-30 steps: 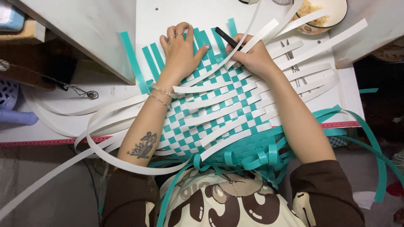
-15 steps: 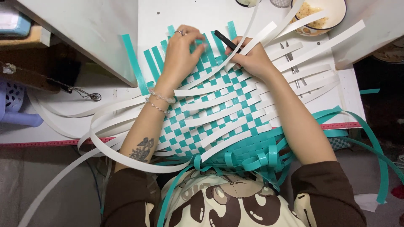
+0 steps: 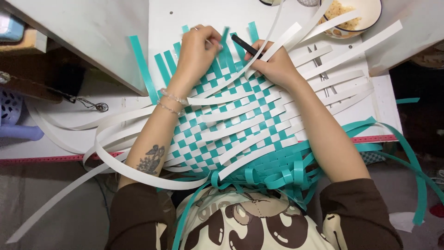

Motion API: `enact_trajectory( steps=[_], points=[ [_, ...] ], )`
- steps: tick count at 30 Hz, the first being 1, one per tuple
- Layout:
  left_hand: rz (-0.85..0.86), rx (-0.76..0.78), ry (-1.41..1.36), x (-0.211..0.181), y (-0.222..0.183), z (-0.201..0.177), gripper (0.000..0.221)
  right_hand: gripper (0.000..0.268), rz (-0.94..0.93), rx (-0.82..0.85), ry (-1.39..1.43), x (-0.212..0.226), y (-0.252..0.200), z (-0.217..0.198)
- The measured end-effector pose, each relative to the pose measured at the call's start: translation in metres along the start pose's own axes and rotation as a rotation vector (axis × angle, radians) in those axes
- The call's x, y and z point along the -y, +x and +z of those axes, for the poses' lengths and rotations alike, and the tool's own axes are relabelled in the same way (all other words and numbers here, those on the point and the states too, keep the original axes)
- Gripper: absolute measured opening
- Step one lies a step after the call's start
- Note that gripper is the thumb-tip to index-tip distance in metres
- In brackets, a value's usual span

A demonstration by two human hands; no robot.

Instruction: Weaving teal and white plastic strips together on a white table to create a patterned mat.

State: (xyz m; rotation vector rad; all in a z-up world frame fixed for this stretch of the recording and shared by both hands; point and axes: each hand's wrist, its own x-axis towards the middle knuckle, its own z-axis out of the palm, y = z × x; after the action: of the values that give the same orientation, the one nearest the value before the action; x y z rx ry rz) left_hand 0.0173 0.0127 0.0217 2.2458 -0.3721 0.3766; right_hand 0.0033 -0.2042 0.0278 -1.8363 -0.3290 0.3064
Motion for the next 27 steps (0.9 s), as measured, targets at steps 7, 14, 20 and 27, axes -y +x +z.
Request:
enact_trajectory(
  steps=[7,14,20,27],
  points=[
    [0.161,0.102,-0.003,-0.006,-0.017,-0.006,0.016,0.023,-0.071,-0.028,-0.420,0.015,-0.013,0.012],
    [0.135,0.150,-0.125,-0.026,-0.043,-0.016,0.014,0.015,-0.428,-0.160,-0.809,-0.034,0.003,0.026],
    [0.024,0.149,-0.148,-0.018,-0.055,-0.015,0.033,0.017,-0.569,-0.214,-0.749,-0.039,0.003,0.026],
    [0.307,0.315,-0.171,-0.022,-0.055,-0.022,0.007,0.015,-0.369,-0.169,-0.508,-0.029,0.000,0.024]
  ],
)
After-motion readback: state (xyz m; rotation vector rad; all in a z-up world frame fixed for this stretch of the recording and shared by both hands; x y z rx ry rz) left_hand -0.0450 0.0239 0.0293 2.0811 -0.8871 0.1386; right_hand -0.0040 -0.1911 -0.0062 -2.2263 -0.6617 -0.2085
